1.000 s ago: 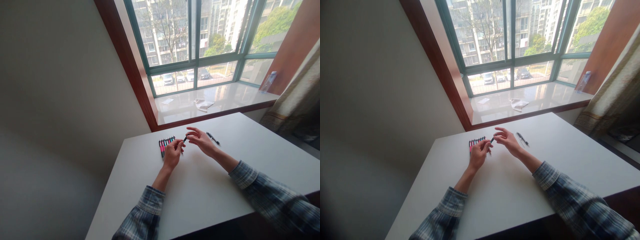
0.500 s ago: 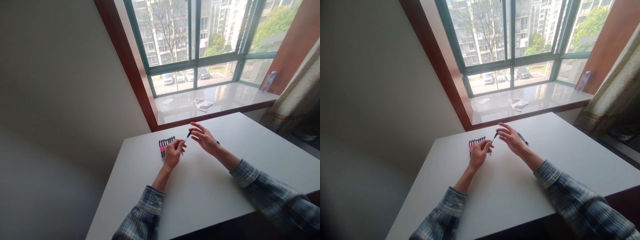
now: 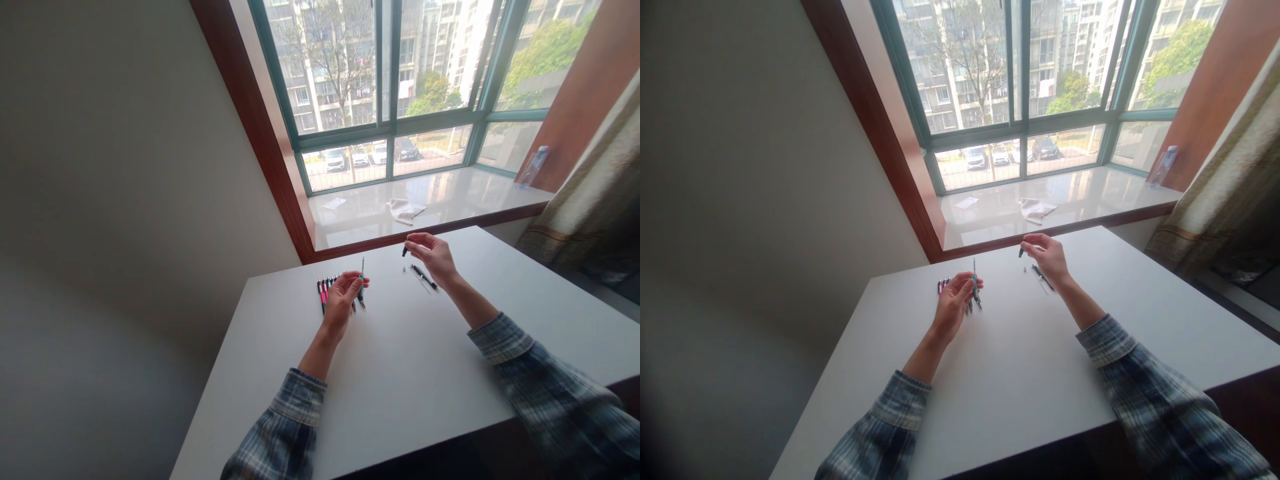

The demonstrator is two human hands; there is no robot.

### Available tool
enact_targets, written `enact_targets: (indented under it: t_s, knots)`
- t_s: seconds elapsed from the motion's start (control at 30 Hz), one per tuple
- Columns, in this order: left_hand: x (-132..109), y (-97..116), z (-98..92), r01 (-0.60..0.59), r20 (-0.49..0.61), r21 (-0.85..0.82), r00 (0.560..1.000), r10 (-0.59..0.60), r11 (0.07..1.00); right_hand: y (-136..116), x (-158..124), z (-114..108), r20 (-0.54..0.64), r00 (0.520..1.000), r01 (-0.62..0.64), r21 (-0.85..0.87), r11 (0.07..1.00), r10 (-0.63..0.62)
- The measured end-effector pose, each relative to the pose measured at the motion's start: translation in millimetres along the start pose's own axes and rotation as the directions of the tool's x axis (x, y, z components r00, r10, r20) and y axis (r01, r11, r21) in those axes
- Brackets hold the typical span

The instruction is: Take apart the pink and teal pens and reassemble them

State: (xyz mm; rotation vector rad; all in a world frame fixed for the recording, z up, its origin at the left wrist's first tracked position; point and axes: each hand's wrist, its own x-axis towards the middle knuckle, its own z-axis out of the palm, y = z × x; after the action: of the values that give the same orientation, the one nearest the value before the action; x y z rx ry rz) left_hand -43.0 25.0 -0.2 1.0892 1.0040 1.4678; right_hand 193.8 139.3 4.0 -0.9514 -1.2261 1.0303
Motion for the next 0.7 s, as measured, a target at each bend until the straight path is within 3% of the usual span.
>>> enact_targets:
  t_s: [0.1, 0.27, 0.43, 0.7]
  knots:
    - [0.3, 4.4, -0.9, 0.019, -0.002, -0.15, 1.0, -0.02, 0.988, 1.6, 4.8, -10.6, -0.016, 0.992, 0.115, -0.28, 0.953, -0.125]
    - [-1.6, 8.9, -0.2, 0.043, 0.031, -0.285, 0.999, -0.036, 0.957, 4.4, 7.1, -20.8, 0.001, 0.991, 0.111, -0.543, 0.832, -0.131]
    - [-4.9, 18.2, 2.1, 0.075, 0.077, -0.378, 0.996, -0.049, 0.923, 4.0, 2.4, -17.7, 0.077, 0.991, 0.131, -0.659, 0.74, -0.107]
    - [-5.9, 20.9, 7.4, 0.096, 0.067, -0.301, 0.995, -0.079, 0.949, 6.7, -0.7, -16.5, 0.183, 0.982, 0.174, -0.804, 0.568, -0.04]
